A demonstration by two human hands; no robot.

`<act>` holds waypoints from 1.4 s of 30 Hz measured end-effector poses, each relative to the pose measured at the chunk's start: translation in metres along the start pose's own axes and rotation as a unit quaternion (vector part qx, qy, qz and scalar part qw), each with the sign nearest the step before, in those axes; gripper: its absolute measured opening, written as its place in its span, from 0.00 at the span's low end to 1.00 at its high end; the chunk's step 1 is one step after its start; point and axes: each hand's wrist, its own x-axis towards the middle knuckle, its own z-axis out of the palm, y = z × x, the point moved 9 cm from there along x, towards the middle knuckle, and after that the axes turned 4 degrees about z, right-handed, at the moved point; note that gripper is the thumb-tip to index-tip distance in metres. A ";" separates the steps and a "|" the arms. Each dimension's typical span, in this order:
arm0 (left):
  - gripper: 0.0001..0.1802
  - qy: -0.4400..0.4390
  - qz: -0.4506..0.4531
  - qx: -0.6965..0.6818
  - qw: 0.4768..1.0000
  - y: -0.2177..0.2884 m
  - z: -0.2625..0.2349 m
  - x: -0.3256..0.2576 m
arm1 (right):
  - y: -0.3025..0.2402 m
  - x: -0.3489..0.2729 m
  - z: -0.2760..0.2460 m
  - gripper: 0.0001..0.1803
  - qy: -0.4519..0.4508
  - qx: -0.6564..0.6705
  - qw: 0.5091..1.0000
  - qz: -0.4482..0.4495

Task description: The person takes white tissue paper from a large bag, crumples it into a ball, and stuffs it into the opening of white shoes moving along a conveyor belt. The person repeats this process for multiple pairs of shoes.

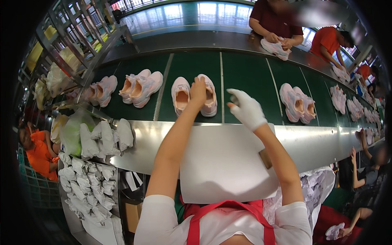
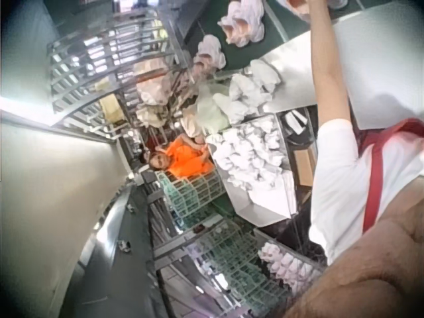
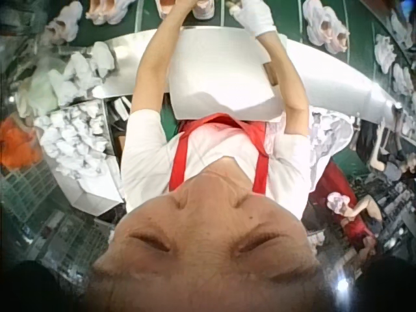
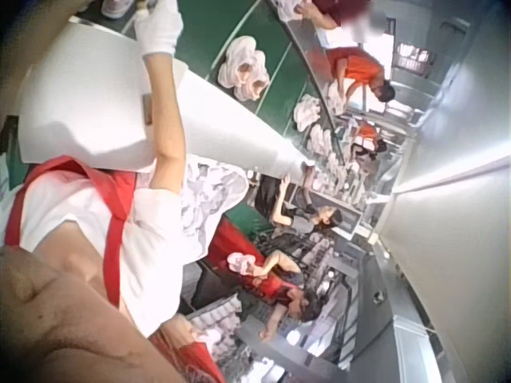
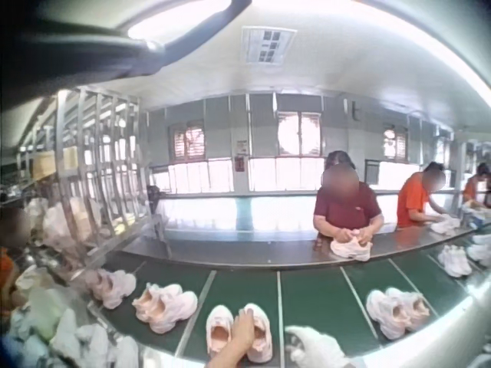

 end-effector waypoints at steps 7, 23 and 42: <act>0.18 0.060 0.123 -0.334 0.933 0.123 -0.108 -0.049 | 0.079 -0.171 -0.060 0.27 -0.025 -0.322 0.936 0.138; 0.19 -0.135 0.390 -0.196 0.890 0.242 -0.067 -0.223 | 0.091 -0.194 -0.021 0.11 -0.078 0.018 0.990 0.113; 0.05 -0.159 0.433 -0.211 0.862 0.240 -0.073 -0.215 | 0.218 -0.363 -0.163 0.09 0.441 0.097 0.836 0.313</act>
